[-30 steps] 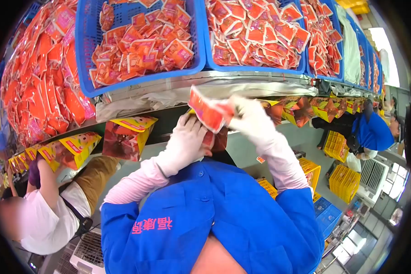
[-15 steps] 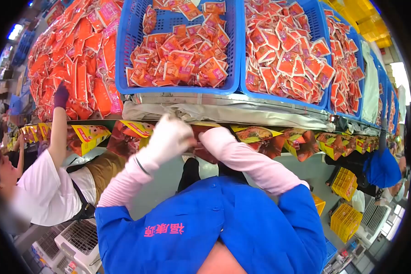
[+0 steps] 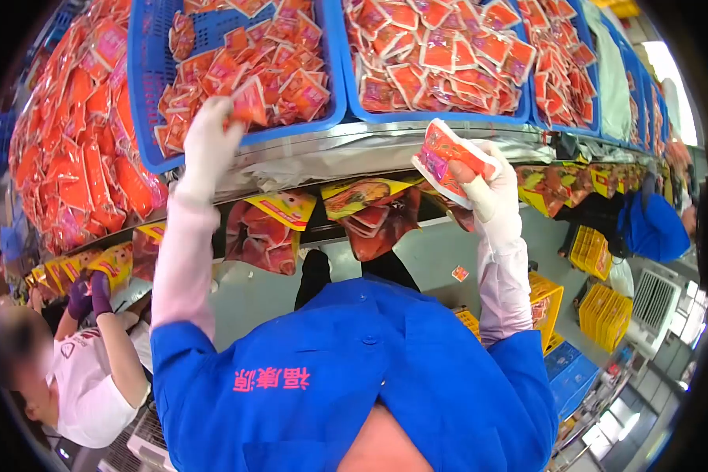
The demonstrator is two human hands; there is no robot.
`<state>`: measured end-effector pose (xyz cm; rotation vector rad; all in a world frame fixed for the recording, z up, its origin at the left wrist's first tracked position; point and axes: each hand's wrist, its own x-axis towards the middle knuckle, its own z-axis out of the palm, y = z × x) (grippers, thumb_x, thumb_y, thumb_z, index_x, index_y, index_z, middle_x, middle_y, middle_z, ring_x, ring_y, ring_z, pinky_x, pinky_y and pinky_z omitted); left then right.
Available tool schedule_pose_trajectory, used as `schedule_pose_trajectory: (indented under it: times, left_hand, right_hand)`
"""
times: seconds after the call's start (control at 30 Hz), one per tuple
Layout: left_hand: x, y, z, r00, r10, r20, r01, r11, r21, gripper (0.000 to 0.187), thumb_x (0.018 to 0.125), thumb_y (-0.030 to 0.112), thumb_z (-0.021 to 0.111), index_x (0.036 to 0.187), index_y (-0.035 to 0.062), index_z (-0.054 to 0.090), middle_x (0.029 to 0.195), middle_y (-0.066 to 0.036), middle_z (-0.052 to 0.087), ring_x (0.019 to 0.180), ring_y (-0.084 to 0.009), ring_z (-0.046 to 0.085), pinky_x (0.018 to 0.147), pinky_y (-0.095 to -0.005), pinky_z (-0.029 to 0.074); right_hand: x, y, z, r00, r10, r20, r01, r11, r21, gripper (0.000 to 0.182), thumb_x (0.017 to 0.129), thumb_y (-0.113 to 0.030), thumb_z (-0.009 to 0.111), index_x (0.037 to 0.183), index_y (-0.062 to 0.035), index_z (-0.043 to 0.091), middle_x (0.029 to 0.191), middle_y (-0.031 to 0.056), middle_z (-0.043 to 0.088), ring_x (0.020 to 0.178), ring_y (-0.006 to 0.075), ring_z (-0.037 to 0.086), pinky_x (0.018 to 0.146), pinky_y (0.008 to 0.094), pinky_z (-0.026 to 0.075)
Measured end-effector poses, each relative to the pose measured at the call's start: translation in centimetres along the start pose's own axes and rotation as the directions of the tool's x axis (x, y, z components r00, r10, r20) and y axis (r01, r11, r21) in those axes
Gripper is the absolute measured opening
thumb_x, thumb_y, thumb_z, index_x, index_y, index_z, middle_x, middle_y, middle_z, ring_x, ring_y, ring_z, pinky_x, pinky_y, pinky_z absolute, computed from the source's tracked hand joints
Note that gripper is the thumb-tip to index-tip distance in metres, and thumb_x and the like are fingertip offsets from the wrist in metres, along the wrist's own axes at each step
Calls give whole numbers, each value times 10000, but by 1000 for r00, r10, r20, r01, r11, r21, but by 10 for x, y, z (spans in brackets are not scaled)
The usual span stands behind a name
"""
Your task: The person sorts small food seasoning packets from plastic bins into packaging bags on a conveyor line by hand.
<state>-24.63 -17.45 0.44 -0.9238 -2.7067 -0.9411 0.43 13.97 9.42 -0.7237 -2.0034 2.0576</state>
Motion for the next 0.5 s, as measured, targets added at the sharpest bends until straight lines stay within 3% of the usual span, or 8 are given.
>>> schedule_pose_trajectory:
  times: [0.07,0.1,0.2,0.27,0.3,0.33,0.4,0.5]
  left_hand:
    - [-33,98,-40,971,166,171,-73,892,-447,259,689,-104,664,905,39,654,1005,-131,687,913,-306,686,828,-381,538]
    - [-60,124,-28,935,337,107,-273,881,-386,236,652,-72,711,840,52,638,945,-111,694,901,-280,689,818,-377,549]
    - [-129,161,18,812,489,320,-396,863,-314,157,702,137,756,765,62,633,811,-91,684,879,-289,678,800,-408,558]
    - [-137,141,60,659,-155,736,263,964,-32,221,754,258,726,786,53,651,883,-131,687,930,-304,661,818,-420,545]
    - [-160,118,82,837,-33,546,-69,984,165,332,769,362,715,842,40,686,922,-163,684,999,-312,634,915,-441,498]
    - [-141,119,44,772,231,592,-373,919,128,416,741,420,737,890,32,716,908,-163,684,1021,-319,619,1028,-468,418]
    - [-145,105,16,767,452,455,-535,843,65,339,755,354,708,891,46,745,902,-134,691,1033,-299,609,1120,-488,340]
    - [-167,82,26,668,376,642,-552,829,90,147,751,143,607,775,88,742,805,-78,689,912,-241,648,1170,-551,311]
  right_hand:
    - [-16,4,5,993,-32,-115,45,993,109,205,880,-117,768,980,-27,612,1007,43,694,865,79,615,766,241,514]
    - [-23,4,25,971,-142,-191,144,990,-2,175,862,-78,770,927,-39,612,1007,59,691,862,95,620,773,257,518]
    - [-46,19,55,874,-382,301,475,804,-358,146,823,-36,734,903,-52,613,1132,133,661,904,207,666,763,320,545]
    - [-48,35,78,724,-137,676,617,566,-546,151,767,-59,650,916,-61,632,1066,130,670,930,310,681,739,390,572]
    - [-49,47,87,694,8,719,634,467,-617,119,792,-67,637,910,-58,647,1038,126,680,929,311,687,741,396,571]
    - [-44,58,96,660,150,736,662,346,-665,97,817,-75,625,904,-56,662,1009,122,690,928,312,694,744,402,569]
    - [-33,86,119,621,306,722,650,314,-692,112,855,-130,614,930,-77,678,989,130,694,929,319,693,746,403,567]
    - [-4,78,167,476,649,593,557,300,-775,196,874,-249,666,957,-106,771,1054,137,739,915,337,718,827,428,571]
